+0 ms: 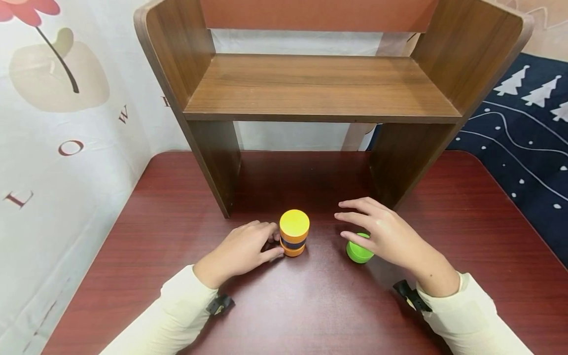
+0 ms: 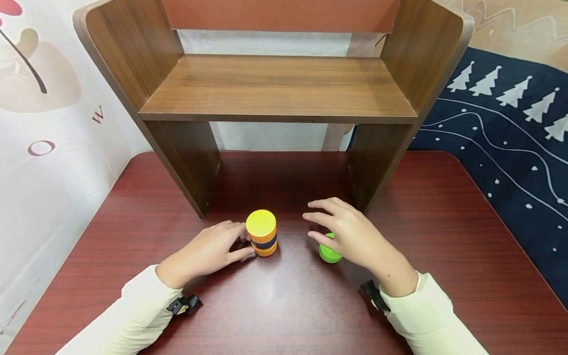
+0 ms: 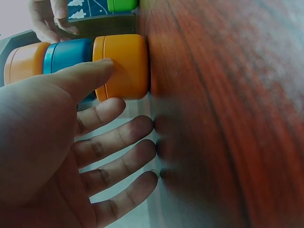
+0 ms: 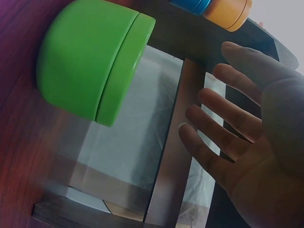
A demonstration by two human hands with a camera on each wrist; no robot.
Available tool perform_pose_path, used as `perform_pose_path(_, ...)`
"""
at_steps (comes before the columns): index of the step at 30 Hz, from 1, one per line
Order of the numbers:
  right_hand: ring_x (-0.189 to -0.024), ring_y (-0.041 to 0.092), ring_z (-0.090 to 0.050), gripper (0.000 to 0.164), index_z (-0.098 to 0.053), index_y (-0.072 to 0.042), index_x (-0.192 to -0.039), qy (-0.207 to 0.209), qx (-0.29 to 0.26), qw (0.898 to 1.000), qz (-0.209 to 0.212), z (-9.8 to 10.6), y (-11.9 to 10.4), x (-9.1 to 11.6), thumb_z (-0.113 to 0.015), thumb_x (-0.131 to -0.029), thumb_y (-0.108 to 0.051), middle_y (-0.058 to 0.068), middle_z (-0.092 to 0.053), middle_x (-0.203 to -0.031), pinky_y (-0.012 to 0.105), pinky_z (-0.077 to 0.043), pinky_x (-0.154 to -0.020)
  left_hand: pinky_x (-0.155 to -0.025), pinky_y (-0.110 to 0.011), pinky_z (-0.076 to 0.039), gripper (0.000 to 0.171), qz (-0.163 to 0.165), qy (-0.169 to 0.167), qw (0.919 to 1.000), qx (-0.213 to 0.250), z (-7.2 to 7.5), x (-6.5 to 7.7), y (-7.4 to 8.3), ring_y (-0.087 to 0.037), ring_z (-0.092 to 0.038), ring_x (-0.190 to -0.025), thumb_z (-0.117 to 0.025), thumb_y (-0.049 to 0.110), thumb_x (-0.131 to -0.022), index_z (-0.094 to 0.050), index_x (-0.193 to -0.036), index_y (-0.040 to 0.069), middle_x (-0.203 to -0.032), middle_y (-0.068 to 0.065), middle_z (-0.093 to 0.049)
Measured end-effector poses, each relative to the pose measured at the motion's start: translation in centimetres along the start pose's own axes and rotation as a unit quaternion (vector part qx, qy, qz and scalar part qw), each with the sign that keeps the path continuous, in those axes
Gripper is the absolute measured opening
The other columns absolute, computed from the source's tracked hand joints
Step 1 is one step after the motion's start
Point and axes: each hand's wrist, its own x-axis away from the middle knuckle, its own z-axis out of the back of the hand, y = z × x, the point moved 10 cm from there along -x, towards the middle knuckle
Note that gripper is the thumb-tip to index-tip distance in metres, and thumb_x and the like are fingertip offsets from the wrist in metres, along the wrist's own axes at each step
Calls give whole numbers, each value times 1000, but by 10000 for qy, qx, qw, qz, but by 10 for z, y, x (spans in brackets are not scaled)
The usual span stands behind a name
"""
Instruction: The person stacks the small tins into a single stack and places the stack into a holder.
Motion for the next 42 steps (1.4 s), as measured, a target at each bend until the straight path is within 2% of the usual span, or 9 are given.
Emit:
perform_pose_path(17, -108, 22, -63, 46, -74, -12, -113, -48, -130, 9994, -305, 5, 10, 4, -89, -70, -15, 8, -68, -118, 37, -55, -85, -72, -31, -47, 28, -30, 16, 10000, -17, 0, 1, 1, -8, -53, -81, -75, 45, -87, -61, -98, 23, -85, 11, -60)
perform_pose_path(25, -105, 19, -63, 42, -75, -14, -113, -399, -243, 9970, -620, 1, 14, 6, -89, -73, -20, 4, -68, -114, 37, -57, -83, -72, -32, -48, 28, -49, 78, 10000, -15, 2, 2, 2, -8, -54, -82, -75, 45, -87, -61, -97, 22, -84, 12, -59)
perform_pose_path(42, -99, 13, -64, 37, -75, -16, -110, -1030, -300, 9885, -1069, -9, 22, 13, -87, -76, -18, -2, -65, -108, 34, -56, -81, -72, -32, -48, 28, -49, 77, 10000, -25, 1, 1, 2, -8, -54, -82, -74, 45, -87, -60, -97, 23, -85, 13, -59)
